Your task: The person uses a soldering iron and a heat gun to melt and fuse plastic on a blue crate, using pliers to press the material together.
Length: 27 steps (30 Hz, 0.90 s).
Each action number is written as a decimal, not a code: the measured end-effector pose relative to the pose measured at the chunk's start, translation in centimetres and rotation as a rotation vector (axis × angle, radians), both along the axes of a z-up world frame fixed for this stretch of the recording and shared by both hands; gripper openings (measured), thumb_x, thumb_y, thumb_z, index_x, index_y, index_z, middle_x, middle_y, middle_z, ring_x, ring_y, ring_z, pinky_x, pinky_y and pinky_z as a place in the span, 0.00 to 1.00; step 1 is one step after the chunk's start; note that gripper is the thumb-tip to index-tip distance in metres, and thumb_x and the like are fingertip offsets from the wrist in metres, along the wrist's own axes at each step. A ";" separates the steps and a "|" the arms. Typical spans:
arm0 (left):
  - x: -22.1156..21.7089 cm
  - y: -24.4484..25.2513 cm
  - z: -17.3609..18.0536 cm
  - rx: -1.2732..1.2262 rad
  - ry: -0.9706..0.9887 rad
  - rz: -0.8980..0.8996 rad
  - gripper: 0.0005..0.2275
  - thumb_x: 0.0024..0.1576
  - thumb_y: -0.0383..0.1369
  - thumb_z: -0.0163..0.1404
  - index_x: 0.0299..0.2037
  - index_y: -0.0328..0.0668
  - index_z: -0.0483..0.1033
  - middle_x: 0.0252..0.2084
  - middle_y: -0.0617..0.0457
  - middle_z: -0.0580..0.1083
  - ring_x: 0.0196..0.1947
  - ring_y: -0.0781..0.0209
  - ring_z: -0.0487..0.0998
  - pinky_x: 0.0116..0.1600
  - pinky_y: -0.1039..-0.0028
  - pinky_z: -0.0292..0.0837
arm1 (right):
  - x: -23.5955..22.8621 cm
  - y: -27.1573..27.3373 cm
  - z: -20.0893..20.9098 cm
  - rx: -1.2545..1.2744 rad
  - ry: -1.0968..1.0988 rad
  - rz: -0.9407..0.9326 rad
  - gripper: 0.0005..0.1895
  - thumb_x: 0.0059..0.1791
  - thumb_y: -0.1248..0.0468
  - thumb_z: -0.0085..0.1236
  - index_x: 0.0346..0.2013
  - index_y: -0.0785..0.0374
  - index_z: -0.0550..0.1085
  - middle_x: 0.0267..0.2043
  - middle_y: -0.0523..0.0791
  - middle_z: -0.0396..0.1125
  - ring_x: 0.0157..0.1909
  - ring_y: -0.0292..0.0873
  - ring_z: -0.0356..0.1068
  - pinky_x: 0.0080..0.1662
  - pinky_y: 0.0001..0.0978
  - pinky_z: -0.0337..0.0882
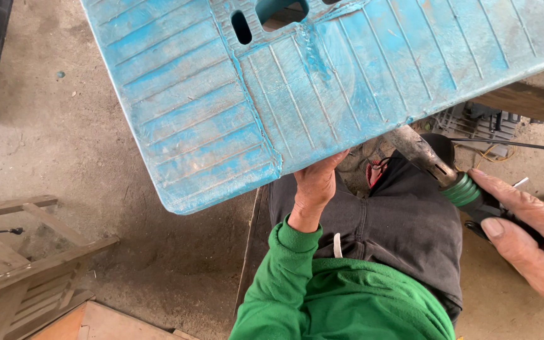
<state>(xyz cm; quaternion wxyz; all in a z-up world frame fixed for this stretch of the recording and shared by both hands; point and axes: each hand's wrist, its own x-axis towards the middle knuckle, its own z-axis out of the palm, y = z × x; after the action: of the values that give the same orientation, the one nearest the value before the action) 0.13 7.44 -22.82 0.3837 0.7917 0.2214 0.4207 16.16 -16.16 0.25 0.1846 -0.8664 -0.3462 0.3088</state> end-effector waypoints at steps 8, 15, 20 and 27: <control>-0.3 -0.3 -0.4 0.108 0.097 0.038 0.15 0.59 0.23 0.55 0.53 0.54 0.82 0.57 0.55 0.78 0.62 0.52 0.76 0.71 0.60 0.64 | 0.6 -1.3 -0.9 0.027 0.079 -0.023 0.34 0.53 0.60 0.51 0.76 0.53 0.64 0.36 0.46 0.74 0.27 0.39 0.70 0.33 0.30 0.75; -0.4 -0.4 -1.1 0.006 0.057 -0.012 0.16 0.61 0.22 0.55 0.55 0.56 0.81 0.58 0.56 0.78 0.62 0.53 0.78 0.69 0.63 0.71 | -0.2 -0.1 0.3 0.203 -0.012 0.067 0.32 0.51 0.64 0.47 0.73 0.60 0.64 0.43 0.48 0.76 0.37 0.38 0.72 0.42 0.29 0.72; -0.4 -0.6 -1.2 0.032 0.036 -0.027 0.16 0.62 0.21 0.54 0.56 0.55 0.79 0.59 0.53 0.76 0.62 0.51 0.76 0.69 0.61 0.70 | -0.4 0.5 0.4 -0.004 -0.030 0.012 0.32 0.53 0.62 0.52 0.74 0.53 0.63 0.40 0.45 0.74 0.32 0.39 0.69 0.34 0.27 0.74; -0.3 -0.5 -0.9 -0.009 0.002 -0.063 0.16 0.65 0.21 0.51 0.58 0.55 0.78 0.61 0.53 0.76 0.65 0.49 0.75 0.71 0.61 0.70 | -0.7 0.6 0.5 0.063 -0.051 0.049 0.32 0.50 0.65 0.50 0.71 0.55 0.63 0.40 0.45 0.73 0.30 0.36 0.70 0.35 0.27 0.73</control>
<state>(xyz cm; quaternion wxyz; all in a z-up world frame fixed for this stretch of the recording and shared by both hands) -0.14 6.97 -23.76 0.4002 0.7968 0.1987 0.4067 15.41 -15.52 0.79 0.1951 -0.8592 -0.3813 0.2800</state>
